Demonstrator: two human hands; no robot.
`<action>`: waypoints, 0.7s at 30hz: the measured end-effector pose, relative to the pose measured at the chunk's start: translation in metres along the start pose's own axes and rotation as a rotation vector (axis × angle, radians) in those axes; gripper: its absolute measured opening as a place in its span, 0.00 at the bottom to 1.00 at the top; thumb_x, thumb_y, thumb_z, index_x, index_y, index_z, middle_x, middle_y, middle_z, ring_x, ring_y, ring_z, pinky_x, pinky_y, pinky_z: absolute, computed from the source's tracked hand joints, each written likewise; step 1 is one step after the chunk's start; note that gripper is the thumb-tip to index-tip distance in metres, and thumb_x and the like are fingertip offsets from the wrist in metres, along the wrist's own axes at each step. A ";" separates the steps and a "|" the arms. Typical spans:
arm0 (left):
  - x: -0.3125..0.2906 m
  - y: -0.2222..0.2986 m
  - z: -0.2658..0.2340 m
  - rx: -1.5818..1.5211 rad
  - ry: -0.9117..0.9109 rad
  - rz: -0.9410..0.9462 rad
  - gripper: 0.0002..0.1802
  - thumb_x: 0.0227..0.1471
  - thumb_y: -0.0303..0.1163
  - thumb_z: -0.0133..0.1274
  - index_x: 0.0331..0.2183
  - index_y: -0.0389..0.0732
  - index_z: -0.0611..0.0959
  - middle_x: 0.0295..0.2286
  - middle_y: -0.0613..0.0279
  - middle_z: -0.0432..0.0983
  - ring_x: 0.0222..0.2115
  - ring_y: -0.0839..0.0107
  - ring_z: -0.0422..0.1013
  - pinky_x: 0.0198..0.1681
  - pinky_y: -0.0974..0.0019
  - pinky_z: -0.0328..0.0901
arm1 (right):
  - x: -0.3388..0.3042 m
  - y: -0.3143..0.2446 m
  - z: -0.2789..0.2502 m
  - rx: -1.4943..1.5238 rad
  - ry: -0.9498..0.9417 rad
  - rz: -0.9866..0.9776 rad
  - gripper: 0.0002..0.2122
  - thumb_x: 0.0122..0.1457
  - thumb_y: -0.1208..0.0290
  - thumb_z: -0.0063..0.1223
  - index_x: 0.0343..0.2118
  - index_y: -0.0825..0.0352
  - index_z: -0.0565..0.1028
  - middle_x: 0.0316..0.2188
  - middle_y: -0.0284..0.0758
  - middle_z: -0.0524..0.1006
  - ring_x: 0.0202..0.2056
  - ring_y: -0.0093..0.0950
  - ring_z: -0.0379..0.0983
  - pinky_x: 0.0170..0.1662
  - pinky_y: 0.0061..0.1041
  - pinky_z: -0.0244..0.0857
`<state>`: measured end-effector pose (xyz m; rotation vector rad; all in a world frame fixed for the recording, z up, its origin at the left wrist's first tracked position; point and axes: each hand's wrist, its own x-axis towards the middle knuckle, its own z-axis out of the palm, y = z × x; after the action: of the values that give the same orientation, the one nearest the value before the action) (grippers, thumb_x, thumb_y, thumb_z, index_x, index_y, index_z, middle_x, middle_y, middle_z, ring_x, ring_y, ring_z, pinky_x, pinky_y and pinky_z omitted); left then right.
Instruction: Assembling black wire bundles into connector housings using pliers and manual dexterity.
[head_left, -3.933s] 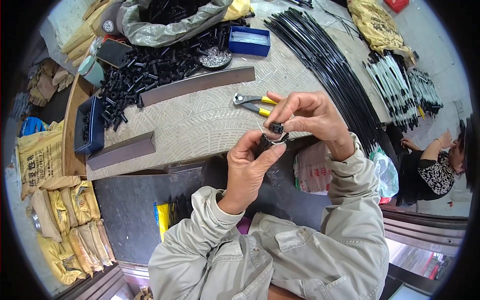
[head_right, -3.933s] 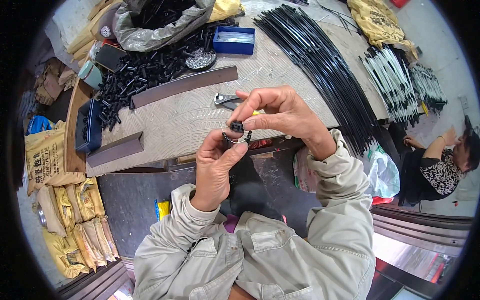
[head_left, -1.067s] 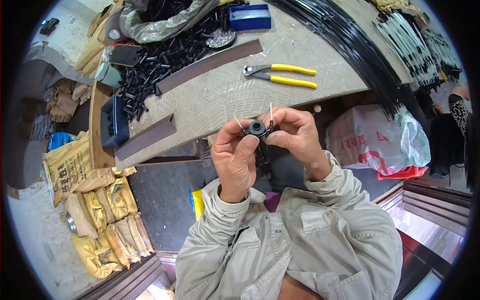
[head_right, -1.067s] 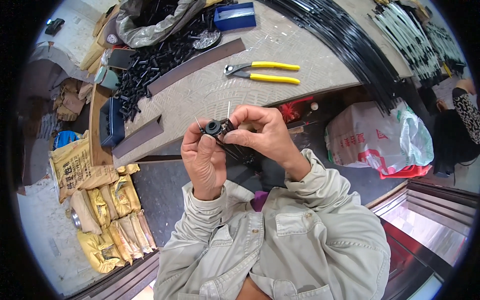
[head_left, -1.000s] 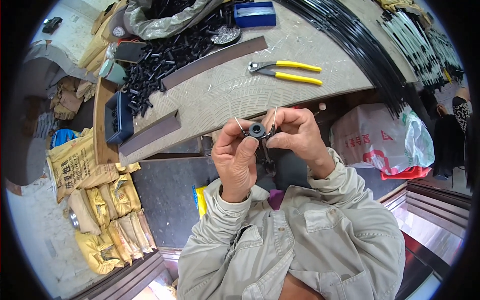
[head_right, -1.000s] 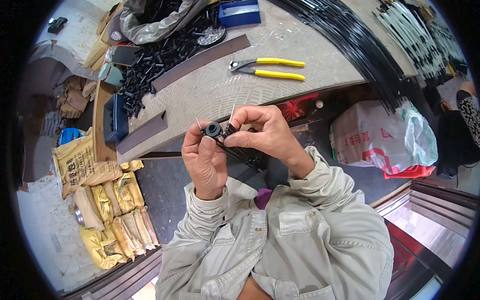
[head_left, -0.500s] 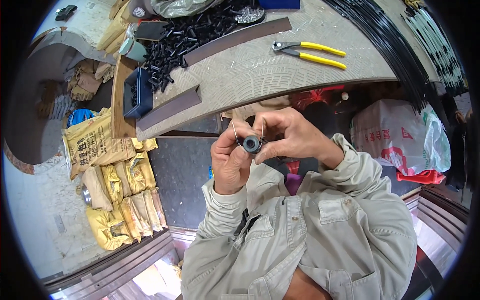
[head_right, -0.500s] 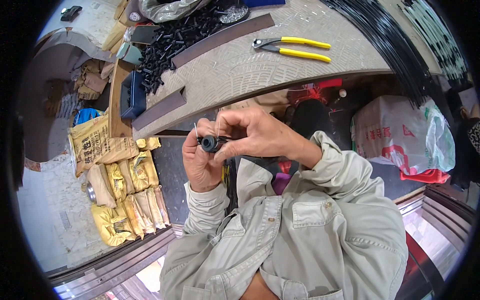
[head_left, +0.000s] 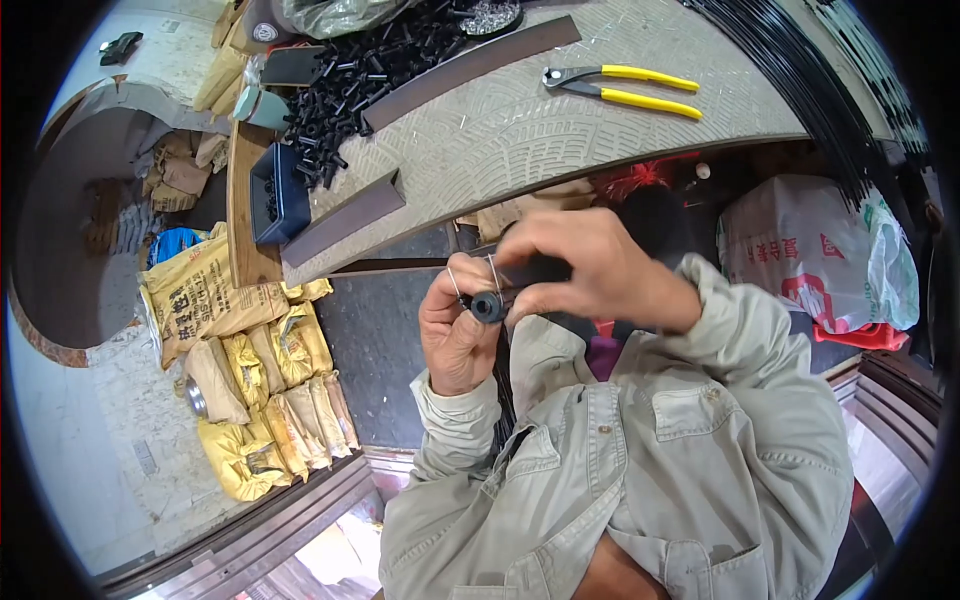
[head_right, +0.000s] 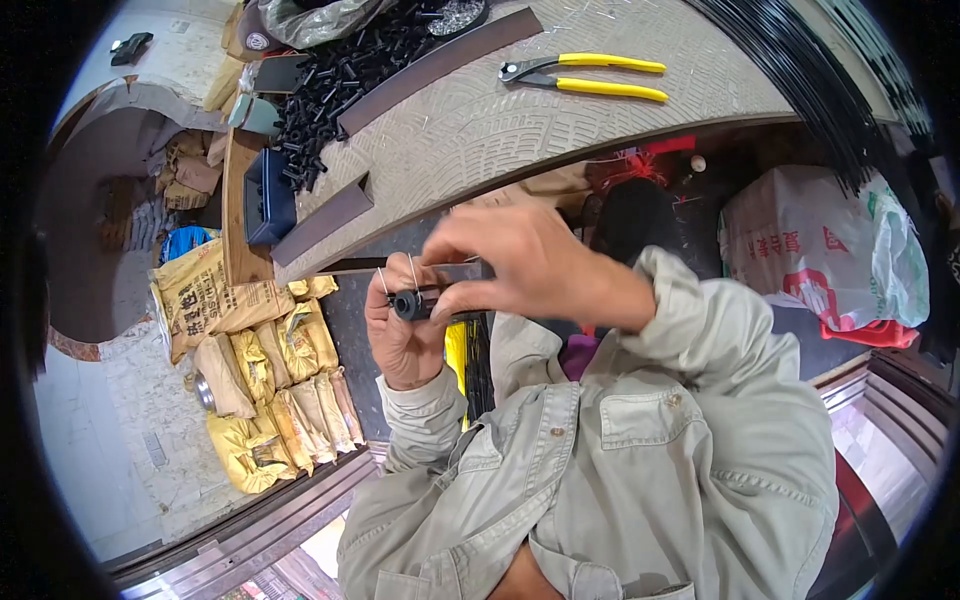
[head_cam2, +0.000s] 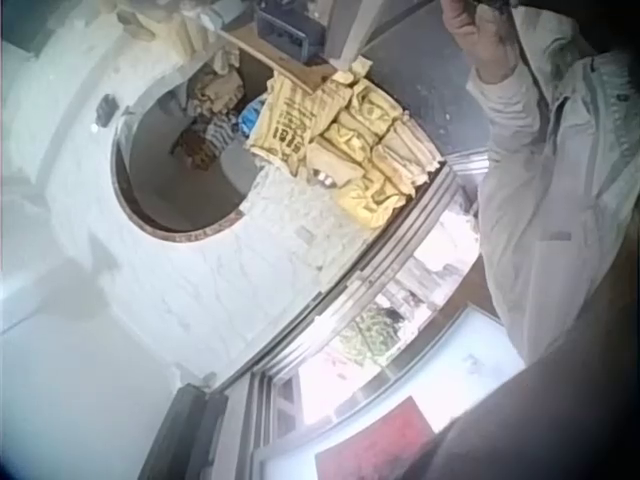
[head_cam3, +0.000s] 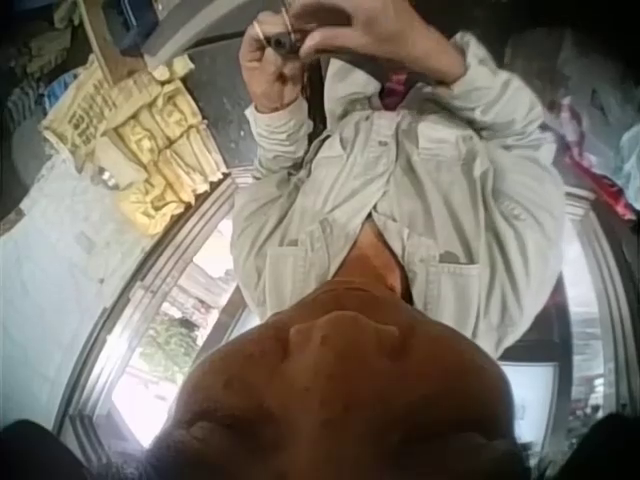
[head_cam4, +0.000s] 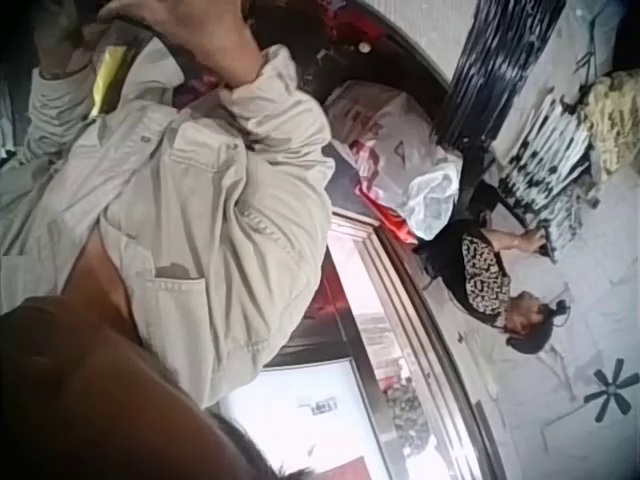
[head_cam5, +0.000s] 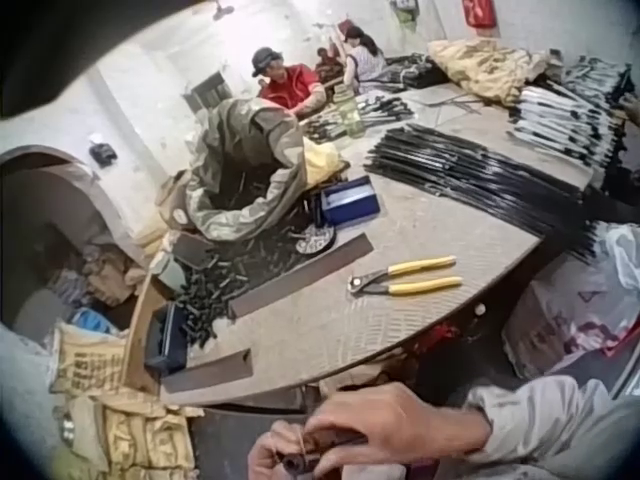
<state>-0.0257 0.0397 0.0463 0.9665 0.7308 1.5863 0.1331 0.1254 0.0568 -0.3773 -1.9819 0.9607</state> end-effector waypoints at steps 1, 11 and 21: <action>0.000 -0.001 0.002 -0.003 0.053 -0.011 0.14 0.44 0.33 0.57 0.31 0.34 0.74 0.30 0.61 0.64 0.33 0.73 0.61 0.40 0.71 0.57 | -0.006 -0.004 0.008 -0.155 0.128 -0.077 0.17 0.38 0.68 0.64 0.32 0.68 0.73 0.25 0.36 0.74 0.27 0.31 0.72 0.30 0.25 0.66; -0.002 -0.019 0.013 0.027 0.241 -0.040 0.11 0.47 0.28 0.54 0.34 0.34 0.73 0.33 0.64 0.64 0.34 0.76 0.63 0.38 0.74 0.59 | -0.022 -0.004 0.035 -0.292 0.335 0.026 0.17 0.35 0.77 0.61 0.32 0.68 0.72 0.24 0.36 0.74 0.25 0.32 0.73 0.25 0.26 0.65; -0.011 -0.031 0.014 0.558 0.489 0.071 0.19 0.53 0.23 0.46 0.48 0.30 0.69 0.37 0.61 0.71 0.36 0.77 0.66 0.42 0.75 0.61 | -0.007 0.014 0.048 -0.065 0.183 0.292 0.17 0.37 0.78 0.59 0.34 0.66 0.70 0.26 0.34 0.73 0.24 0.30 0.72 0.25 0.25 0.64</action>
<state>0.0019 0.0352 0.0242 1.0051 1.5521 1.7388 0.0966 0.1072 0.0275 -0.7803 -1.8249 1.0033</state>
